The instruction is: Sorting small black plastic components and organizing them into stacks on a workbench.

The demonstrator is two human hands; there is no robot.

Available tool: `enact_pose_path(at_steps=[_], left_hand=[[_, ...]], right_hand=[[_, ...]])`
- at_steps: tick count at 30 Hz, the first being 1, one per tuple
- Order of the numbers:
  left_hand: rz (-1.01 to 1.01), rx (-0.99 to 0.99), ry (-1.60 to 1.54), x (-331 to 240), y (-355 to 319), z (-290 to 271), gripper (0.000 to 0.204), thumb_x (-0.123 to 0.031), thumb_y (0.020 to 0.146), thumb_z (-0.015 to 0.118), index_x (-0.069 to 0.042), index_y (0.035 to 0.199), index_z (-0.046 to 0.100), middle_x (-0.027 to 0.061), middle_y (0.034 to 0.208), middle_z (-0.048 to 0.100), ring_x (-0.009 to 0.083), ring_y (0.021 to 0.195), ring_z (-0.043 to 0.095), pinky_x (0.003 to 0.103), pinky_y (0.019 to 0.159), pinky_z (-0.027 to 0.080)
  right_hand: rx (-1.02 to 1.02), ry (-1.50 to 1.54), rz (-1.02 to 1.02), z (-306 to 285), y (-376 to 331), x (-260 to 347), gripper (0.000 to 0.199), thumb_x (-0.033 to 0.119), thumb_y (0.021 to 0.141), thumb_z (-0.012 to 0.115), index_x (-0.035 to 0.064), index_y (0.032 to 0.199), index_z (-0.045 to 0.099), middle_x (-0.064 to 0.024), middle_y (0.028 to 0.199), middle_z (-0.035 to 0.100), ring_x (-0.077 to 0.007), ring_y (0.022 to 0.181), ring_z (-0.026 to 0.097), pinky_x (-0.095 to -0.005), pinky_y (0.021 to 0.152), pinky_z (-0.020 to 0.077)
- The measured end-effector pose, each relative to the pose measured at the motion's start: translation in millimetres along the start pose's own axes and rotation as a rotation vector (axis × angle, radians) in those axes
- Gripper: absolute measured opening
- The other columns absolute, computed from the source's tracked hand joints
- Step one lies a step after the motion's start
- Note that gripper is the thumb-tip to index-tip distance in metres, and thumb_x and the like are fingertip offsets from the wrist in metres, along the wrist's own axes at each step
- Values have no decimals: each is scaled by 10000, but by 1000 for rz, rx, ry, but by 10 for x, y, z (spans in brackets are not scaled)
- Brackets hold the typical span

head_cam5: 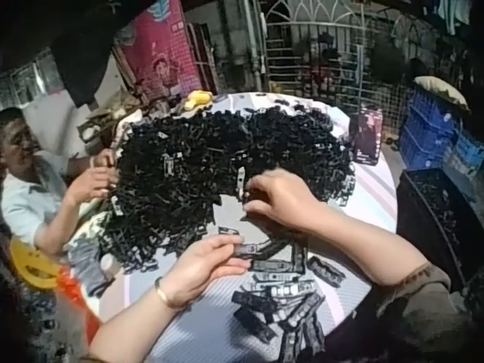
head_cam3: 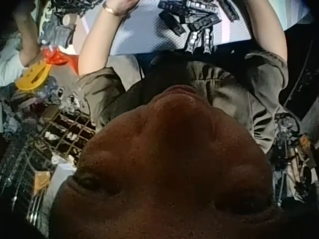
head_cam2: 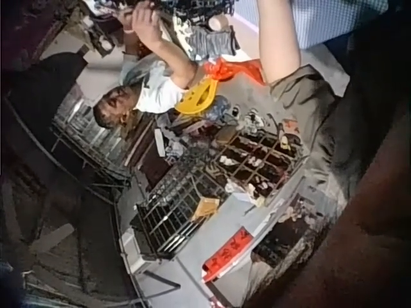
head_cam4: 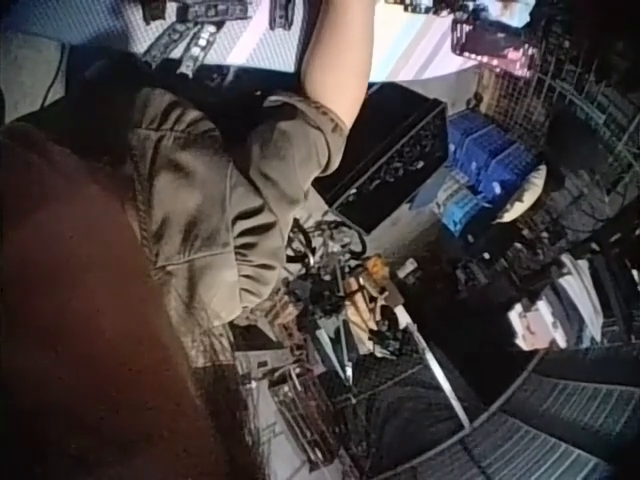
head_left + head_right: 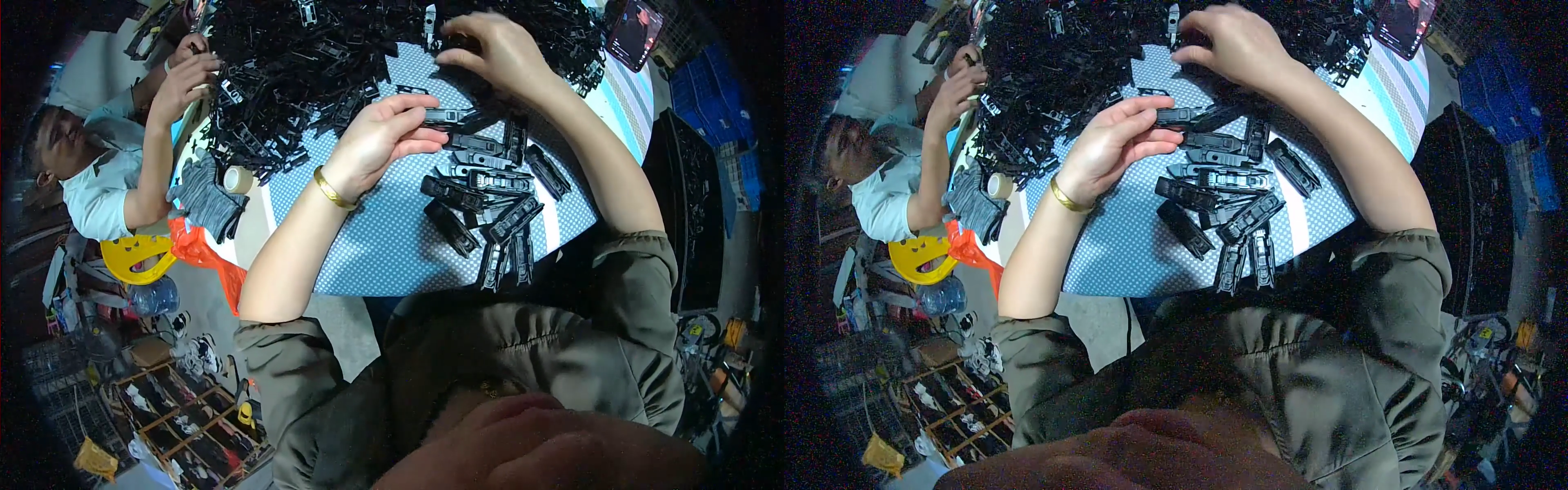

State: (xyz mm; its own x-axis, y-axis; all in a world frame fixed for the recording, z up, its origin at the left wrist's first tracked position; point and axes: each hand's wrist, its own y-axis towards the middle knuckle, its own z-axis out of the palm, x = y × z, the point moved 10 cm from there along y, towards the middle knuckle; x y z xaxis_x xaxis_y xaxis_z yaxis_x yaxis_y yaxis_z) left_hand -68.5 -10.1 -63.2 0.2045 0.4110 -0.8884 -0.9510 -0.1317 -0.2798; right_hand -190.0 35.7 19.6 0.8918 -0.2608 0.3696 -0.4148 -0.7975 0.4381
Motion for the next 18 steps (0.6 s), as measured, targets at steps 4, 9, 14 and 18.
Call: enact_pose_path(at_steps=[4,9,14,18], left_hand=[[20,35,-42,20,14,11,269,-89,893,427,53,1120,447,142,913,574,185,786,621,243,700,536],[39,26,-27,-16,-11,3,276,-86,891,428,53,1129,442,137,928,568,182,804,617,250,706,534],[63,47,70,-5,-1,29,294,-96,887,441,55,1139,437,132,951,559,166,807,610,235,707,526],[52,42,67,16,-10,13,289,-99,883,449,53,1130,445,126,941,560,156,791,608,228,697,524]], right_hand=[[-203,-131,-455,-225,41,636,177,145,717,605,43,862,600,-116,808,567,-249,780,542,-330,676,466],[-153,-336,-392,419,424,577,113,172,715,576,71,750,612,-95,736,601,-251,794,577,-373,652,481],[-125,-366,-317,267,608,652,184,194,683,600,65,814,586,-112,799,549,-271,787,542,-363,650,473],[-191,-386,-424,186,617,785,183,205,668,599,52,768,608,-128,755,580,-289,737,571,-385,621,477]])
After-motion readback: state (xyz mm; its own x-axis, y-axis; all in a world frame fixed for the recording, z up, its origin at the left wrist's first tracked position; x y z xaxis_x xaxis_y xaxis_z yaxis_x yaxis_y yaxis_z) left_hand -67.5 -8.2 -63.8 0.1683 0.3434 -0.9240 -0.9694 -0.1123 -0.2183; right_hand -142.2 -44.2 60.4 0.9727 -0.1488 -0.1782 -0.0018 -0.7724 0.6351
